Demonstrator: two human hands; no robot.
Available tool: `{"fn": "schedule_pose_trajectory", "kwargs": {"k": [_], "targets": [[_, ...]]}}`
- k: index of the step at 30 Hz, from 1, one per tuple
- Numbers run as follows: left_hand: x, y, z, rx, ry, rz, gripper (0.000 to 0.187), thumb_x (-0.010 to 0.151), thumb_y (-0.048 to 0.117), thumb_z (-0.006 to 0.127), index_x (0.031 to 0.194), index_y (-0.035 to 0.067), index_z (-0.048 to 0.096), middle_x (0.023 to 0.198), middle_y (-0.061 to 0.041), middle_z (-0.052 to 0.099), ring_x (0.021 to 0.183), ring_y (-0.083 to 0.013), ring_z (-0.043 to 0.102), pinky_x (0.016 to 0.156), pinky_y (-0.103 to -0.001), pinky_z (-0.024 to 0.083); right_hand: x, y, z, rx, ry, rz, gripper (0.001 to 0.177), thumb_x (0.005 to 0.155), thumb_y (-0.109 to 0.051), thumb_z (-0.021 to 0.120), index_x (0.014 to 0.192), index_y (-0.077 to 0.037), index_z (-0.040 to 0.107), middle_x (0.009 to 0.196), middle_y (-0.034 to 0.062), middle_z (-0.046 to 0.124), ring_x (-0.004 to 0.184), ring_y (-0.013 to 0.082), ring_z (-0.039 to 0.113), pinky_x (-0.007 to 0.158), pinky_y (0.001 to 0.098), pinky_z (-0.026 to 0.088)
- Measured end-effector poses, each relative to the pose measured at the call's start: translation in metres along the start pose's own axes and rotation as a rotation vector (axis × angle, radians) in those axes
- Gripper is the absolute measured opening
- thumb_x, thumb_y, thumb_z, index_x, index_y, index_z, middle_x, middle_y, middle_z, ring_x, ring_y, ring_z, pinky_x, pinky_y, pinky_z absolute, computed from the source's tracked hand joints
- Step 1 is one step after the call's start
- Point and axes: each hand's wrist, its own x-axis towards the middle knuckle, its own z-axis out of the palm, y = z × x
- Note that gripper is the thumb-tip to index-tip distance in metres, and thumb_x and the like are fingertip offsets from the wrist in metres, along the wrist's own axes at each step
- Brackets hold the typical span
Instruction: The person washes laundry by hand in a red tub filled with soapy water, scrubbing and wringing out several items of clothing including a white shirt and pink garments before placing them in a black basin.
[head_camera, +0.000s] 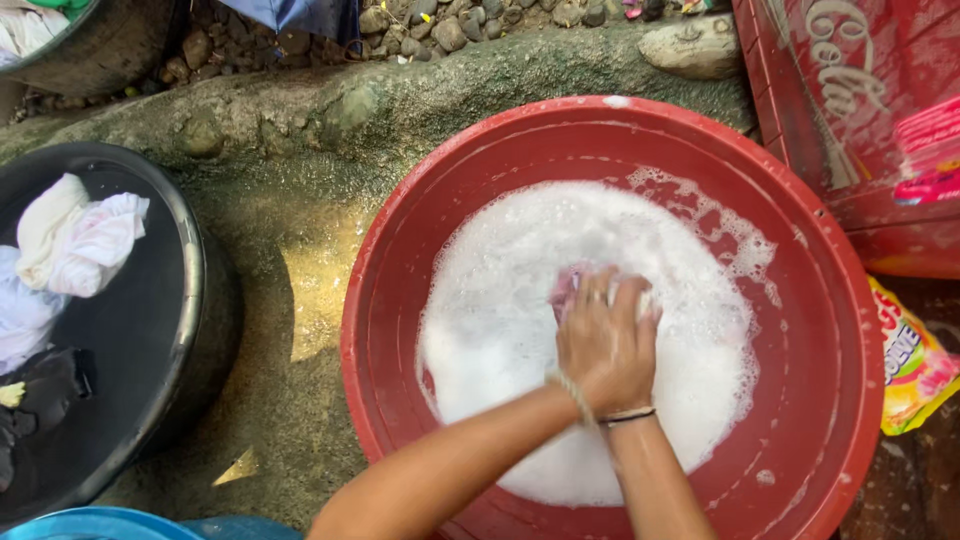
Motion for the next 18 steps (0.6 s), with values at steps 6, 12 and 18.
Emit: {"fn": "schedule_pose_trajectory", "kwargs": {"k": [6,12,18], "targets": [[0.046,-0.031,0.001,-0.135,-0.602,-0.782,0.042,0.101,0.045,0.053,0.130,0.016,0.056,0.106,-0.026,0.070,0.094,-0.0451,0.068,0.083,-0.054,0.054,-0.007,-0.045,0.045,0.526,0.284,0.190,0.051,0.103,-0.038,0.044,0.148,-0.015,0.049,0.151,0.0081,0.049,0.134,0.0246,0.046,0.115,0.0425,0.034],[0.059,-0.058,0.022,-0.192,-0.477,-0.558,0.047,0.088,0.028,0.065,0.130,0.012,0.053,0.111,-0.026,0.067,0.096,-0.0454,0.069,0.083,-0.053,0.055,-0.003,-0.062,0.039,0.448,0.270,0.203,0.054,0.103,-0.039,0.042,0.147,-0.009,0.047,0.146,0.0100,0.053,0.134,0.0265,0.050,0.115,0.0468,0.036],[0.163,-0.168,0.020,0.133,-0.270,-0.248,0.049,0.078,0.014,0.073,0.123,0.018,0.055,0.108,-0.014,0.063,0.106,-0.0341,0.061,0.086,-0.046,0.054,0.012,-0.035,-0.029,-0.299,0.368,0.371,0.043,0.101,-0.034,0.052,0.126,-0.002,0.065,0.124,0.0098,0.066,0.114,0.0178,0.059,0.103,0.0333,0.043]]}}
